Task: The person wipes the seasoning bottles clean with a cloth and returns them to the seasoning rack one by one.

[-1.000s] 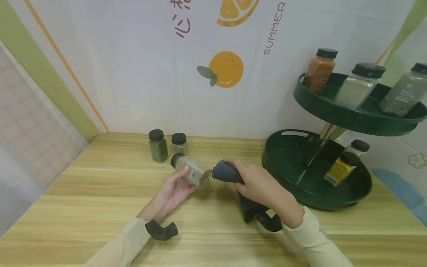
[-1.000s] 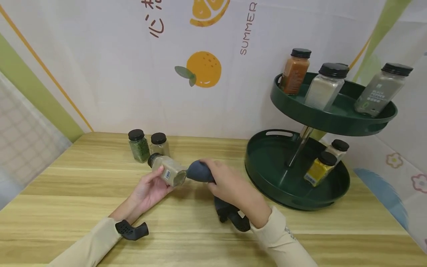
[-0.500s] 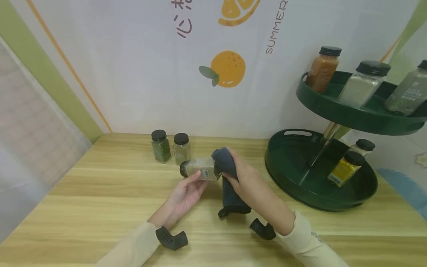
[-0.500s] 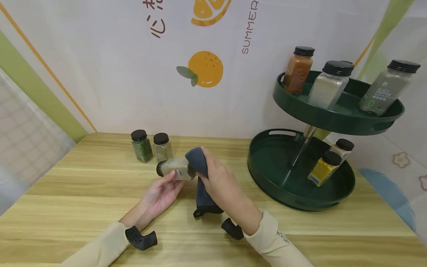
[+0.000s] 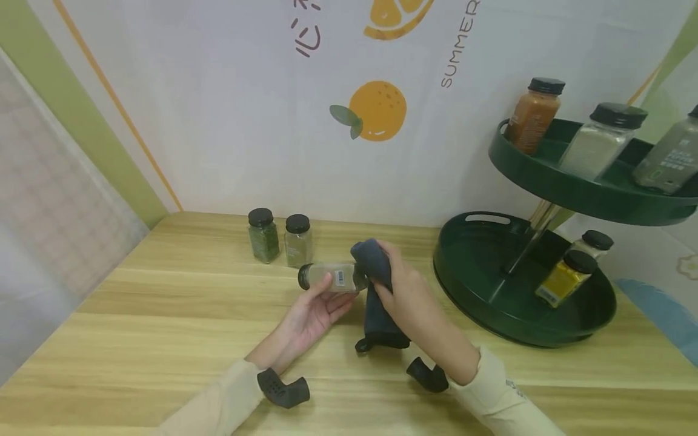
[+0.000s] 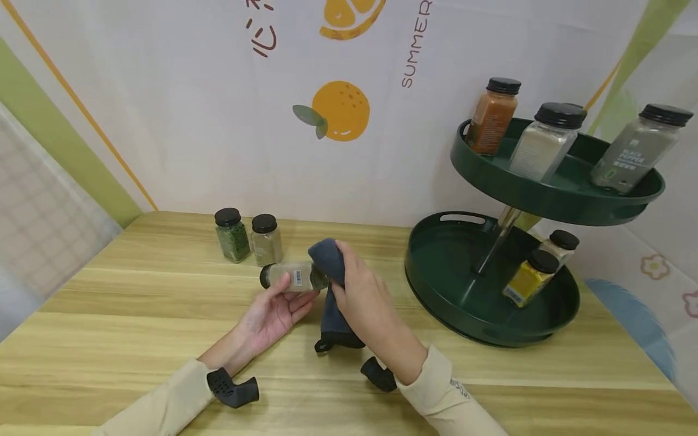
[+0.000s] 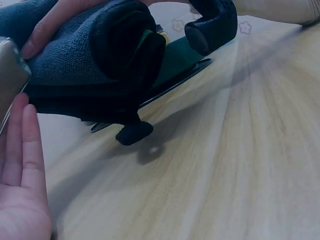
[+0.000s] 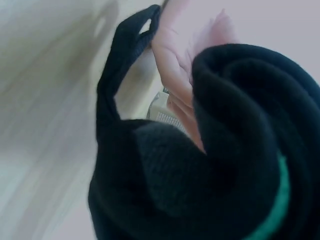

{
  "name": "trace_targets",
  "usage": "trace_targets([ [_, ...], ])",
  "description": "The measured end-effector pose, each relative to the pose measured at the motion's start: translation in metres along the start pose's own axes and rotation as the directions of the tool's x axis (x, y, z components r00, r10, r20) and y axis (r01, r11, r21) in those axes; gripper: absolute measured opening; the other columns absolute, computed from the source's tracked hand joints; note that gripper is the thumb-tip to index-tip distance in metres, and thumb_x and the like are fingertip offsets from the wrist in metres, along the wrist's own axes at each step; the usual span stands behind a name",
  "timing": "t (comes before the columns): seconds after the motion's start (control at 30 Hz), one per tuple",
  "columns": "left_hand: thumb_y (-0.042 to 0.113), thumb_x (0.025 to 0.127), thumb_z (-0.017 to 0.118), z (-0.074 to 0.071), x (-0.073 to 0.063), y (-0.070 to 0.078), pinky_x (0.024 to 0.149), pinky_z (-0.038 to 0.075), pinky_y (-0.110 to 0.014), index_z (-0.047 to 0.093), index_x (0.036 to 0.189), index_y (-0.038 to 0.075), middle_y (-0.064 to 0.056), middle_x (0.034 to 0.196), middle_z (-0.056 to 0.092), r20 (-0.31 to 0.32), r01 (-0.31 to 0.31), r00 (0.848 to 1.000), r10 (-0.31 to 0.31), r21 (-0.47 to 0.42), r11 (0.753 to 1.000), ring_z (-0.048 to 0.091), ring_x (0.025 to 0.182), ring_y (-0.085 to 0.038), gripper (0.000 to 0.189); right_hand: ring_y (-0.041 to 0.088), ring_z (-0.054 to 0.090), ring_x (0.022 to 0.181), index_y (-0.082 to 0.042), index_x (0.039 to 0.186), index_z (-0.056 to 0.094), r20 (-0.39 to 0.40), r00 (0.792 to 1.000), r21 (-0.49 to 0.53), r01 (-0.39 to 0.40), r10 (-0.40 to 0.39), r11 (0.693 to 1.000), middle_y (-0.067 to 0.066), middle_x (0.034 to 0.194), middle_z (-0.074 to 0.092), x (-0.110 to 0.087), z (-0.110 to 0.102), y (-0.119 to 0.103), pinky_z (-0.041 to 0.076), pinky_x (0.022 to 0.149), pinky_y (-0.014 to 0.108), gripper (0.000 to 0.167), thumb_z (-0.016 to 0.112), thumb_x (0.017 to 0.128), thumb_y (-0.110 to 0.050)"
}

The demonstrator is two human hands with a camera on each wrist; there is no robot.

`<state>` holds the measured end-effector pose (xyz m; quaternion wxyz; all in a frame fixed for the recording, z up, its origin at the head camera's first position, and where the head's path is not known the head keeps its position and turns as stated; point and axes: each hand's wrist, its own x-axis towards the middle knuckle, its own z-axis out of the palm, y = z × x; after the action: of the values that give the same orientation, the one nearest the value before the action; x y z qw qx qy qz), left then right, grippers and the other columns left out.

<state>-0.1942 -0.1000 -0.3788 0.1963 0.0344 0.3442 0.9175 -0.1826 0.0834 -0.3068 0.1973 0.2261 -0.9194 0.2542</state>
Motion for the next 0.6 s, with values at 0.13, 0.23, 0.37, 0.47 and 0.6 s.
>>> trace_targets([
  [0.13,0.036,0.095,0.049,0.0006,0.0004,0.0012,0.092,0.049,-0.026,0.037,0.125,0.012,0.001,0.104,0.067,0.024,-0.001,1.000,0.001,0.025,1.000,0.065,0.100,-0.013,0.039,0.030,0.064,0.098,-0.009,0.132,0.043,-0.009,0.999,-0.069,0.048,-0.049,0.996,0.015,0.116,0.061,-0.0004,-0.0011,-0.0001,0.055,0.077,0.041,0.056,0.069,0.082,-0.006],
  [0.23,0.039,0.097,0.043,0.0013,0.0006,0.0019,0.092,0.049,-0.026,0.042,0.121,0.013,0.000,0.102,0.069,0.002,0.004,1.000,-0.004,0.010,1.000,0.065,0.099,-0.012,0.036,0.028,0.065,0.092,-0.011,0.131,0.048,-0.008,0.998,-0.140,0.068,-0.070,0.988,0.012,0.111,0.061,-0.0017,-0.0006,-0.0013,0.055,0.075,0.040,0.054,0.070,0.082,-0.009],
  [0.37,0.041,0.097,0.039,0.0012,0.0002,0.0028,0.092,0.049,-0.025,0.046,0.119,0.013,0.000,0.102,0.069,-0.012,0.012,1.000,-0.012,-0.013,1.000,0.065,0.100,-0.012,0.036,0.024,0.065,0.078,-0.015,0.131,0.052,-0.020,0.992,-0.238,0.114,-0.122,0.965,0.012,0.103,0.060,-0.0039,0.0012,-0.0021,0.055,0.064,0.036,0.055,0.072,0.079,-0.011],
  [0.47,0.043,0.097,0.040,0.0000,-0.0003,0.0035,0.091,0.049,-0.023,0.050,0.116,0.012,-0.001,0.102,0.070,-0.012,0.009,1.000,-0.010,-0.044,0.999,0.065,0.100,-0.011,0.038,0.023,0.063,0.074,-0.016,0.130,0.054,-0.016,0.980,-0.318,0.182,-0.197,0.930,0.014,0.101,0.060,-0.0053,0.0036,-0.0013,0.054,0.058,0.035,0.058,0.075,0.076,-0.010],
  [0.6,0.045,0.096,0.040,-0.0014,-0.0012,0.0044,0.089,0.049,-0.022,0.057,0.111,0.012,0.000,0.101,0.070,0.002,0.004,1.000,-0.004,-0.086,0.996,0.065,0.099,-0.010,0.040,0.022,0.061,0.074,-0.017,0.127,0.054,0.027,0.960,-0.367,0.268,-0.278,0.891,0.016,0.100,0.060,-0.0058,0.0032,0.0010,0.053,0.055,0.033,0.057,0.076,0.074,-0.009],
])
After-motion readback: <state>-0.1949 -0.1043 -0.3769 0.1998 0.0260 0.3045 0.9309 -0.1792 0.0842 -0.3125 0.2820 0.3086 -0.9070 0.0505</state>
